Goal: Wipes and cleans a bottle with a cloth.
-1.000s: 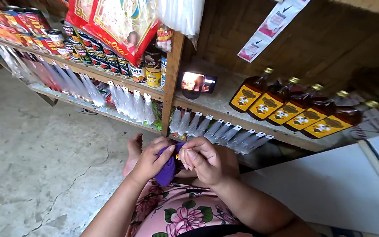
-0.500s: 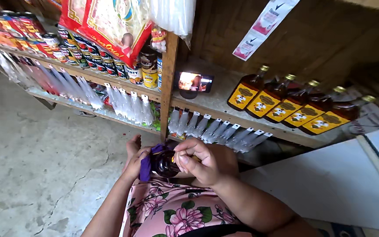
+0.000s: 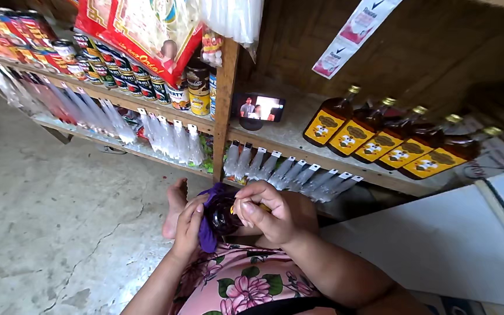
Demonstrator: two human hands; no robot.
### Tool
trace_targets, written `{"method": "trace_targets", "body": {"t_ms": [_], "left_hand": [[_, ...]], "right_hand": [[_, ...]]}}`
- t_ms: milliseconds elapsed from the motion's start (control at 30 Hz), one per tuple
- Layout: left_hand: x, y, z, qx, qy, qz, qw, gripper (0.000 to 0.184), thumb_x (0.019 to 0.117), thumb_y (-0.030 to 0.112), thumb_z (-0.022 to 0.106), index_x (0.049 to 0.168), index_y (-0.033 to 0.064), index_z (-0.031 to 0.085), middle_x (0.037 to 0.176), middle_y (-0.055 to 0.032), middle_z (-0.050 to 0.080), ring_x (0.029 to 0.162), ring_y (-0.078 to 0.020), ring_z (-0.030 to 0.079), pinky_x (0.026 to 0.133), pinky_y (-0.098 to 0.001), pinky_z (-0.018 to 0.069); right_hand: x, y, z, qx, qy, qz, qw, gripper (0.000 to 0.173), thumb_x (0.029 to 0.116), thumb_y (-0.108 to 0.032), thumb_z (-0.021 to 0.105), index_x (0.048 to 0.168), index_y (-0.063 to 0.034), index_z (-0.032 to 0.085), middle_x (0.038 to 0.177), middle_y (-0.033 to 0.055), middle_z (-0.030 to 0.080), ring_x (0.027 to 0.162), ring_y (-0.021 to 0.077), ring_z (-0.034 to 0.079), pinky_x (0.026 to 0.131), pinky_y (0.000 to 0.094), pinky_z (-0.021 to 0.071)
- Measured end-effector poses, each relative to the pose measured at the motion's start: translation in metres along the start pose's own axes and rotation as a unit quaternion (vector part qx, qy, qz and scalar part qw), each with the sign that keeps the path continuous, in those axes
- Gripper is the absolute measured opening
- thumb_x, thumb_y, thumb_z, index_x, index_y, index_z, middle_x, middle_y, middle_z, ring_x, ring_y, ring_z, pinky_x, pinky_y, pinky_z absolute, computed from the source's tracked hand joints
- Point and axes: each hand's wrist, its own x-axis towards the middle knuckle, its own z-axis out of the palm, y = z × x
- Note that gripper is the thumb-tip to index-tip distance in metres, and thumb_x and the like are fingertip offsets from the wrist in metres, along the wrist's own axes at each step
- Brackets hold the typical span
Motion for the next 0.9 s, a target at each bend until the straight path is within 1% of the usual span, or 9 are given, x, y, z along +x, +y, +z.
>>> {"method": "trace_targets", "body": {"t_ms": [67,167,233,333,433,567,667,767,900], "left_hand": [[0.009,0.018,0.007,0.017,-0.015,0.035,0.999,0.046,0.1107,0.028,0.036,0.115,-0.0017,0.07,0.124,-0.0109,0.07,0.124,-0.0143,0.061,0.112,-0.036,0.0449],[0.018,0.039,0.016,0.088,-0.048,0.091,0.991,0.046,0.1108,0.032,0.035,0.115,0.0049,0.072,0.126,-0.0109,0.069,0.127,-0.0194,0.06,0.112,-0.0411,0.0445],[0.019,0.054,0.024,0.155,-0.061,0.106,0.98,0.05,0.1106,0.035,0.032,0.116,0.0071,0.073,0.125,-0.0103,0.071,0.128,-0.0223,0.06,0.112,-0.044,0.0436],[0.017,0.068,0.032,0.234,-0.07,0.11,0.963,0.05,0.1102,0.034,0.029,0.12,0.0082,0.071,0.125,-0.0077,0.072,0.131,-0.0261,0.058,0.112,-0.0473,0.0419],[0.012,0.071,0.034,0.273,-0.079,0.114,0.952,0.05,0.11,0.036,0.028,0.127,0.0104,0.067,0.13,-0.0067,0.069,0.134,-0.0285,0.055,0.114,-0.0499,0.0397],[0.003,0.065,0.032,0.312,-0.084,0.138,0.936,0.051,0.1085,0.041,0.03,0.137,0.0104,0.059,0.137,-0.0087,0.065,0.138,-0.0303,0.05,0.116,-0.0497,0.0367],[-0.002,0.06,0.03,0.322,-0.082,0.152,0.931,0.051,0.1074,0.042,0.034,0.139,0.0091,0.057,0.137,-0.0111,0.064,0.138,-0.0315,0.049,0.116,-0.0487,0.0371],[-0.004,0.06,0.028,0.325,-0.075,0.157,0.93,0.049,0.1075,0.042,0.035,0.139,0.0102,0.056,0.136,-0.0107,0.063,0.138,-0.0304,0.049,0.117,-0.0467,0.0361],[-0.01,0.056,0.026,0.322,-0.077,0.165,0.929,0.055,0.1062,0.046,0.039,0.144,0.0085,0.051,0.142,-0.0138,0.059,0.142,-0.0336,0.045,0.119,-0.0484,0.0336]], "right_hand": [[0.0,0.0,-0.002,-0.001,0.005,0.002,1.0,0.019,0.1042,-0.016,0.055,0.12,-0.0142,0.065,0.074,-0.0052,0.061,0.065,-0.0012,0.055,0.066,0.0188,0.0498],[0.0,0.001,-0.005,0.006,0.016,0.001,1.0,0.019,0.1044,-0.017,0.055,0.12,-0.0142,0.066,0.074,-0.0048,0.061,0.066,-0.0007,0.056,0.067,0.0192,0.05],[-0.001,0.001,-0.006,0.005,0.021,0.002,1.0,0.018,0.1043,-0.017,0.055,0.119,-0.0142,0.066,0.074,-0.0046,0.062,0.066,-0.0003,0.057,0.067,0.0197,0.0508],[-0.004,-0.001,-0.005,-0.001,0.019,0.001,1.0,0.017,0.104,-0.016,0.055,0.117,-0.0128,0.066,0.074,-0.0041,0.061,0.066,-0.0001,0.057,0.066,0.0199,0.0505],[-0.005,-0.002,-0.006,-0.009,0.018,0.001,1.0,0.017,0.1041,-0.015,0.055,0.116,-0.0124,0.066,0.074,-0.0042,0.061,0.065,0.0001,0.056,0.066,0.0196,0.0505],[-0.005,-0.002,-0.008,-0.015,0.024,-0.002,1.0,0.018,0.1044,-0.013,0.053,0.118,-0.0118,0.065,0.072,-0.0033,0.06,0.065,0.0011,0.057,0.068,0.0214,0.0519],[-0.004,-0.002,-0.006,-0.018,0.023,-0.002,1.0,0.019,0.1038,-0.012,0.054,0.119,-0.0112,0.065,0.074,-0.0023,0.061,0.065,0.0012,0.057,0.067,0.0207,0.0517],[-0.005,-0.004,-0.003,-0.028,0.017,0.002,0.999,0.017,0.1037,-0.012,0.054,0.117,-0.0106,0.065,0.074,-0.0019,0.061,0.065,0.0011,0.057,0.065,0.02,0.0512],[-0.003,-0.004,-0.002,-0.034,0.021,-0.003,0.999,0.018,0.1042,-0.013,0.053,0.118,-0.0111,0.065,0.073,-0.0026,0.06,0.065,0.0007,0.056,0.066,0.0198,0.0515]]}}
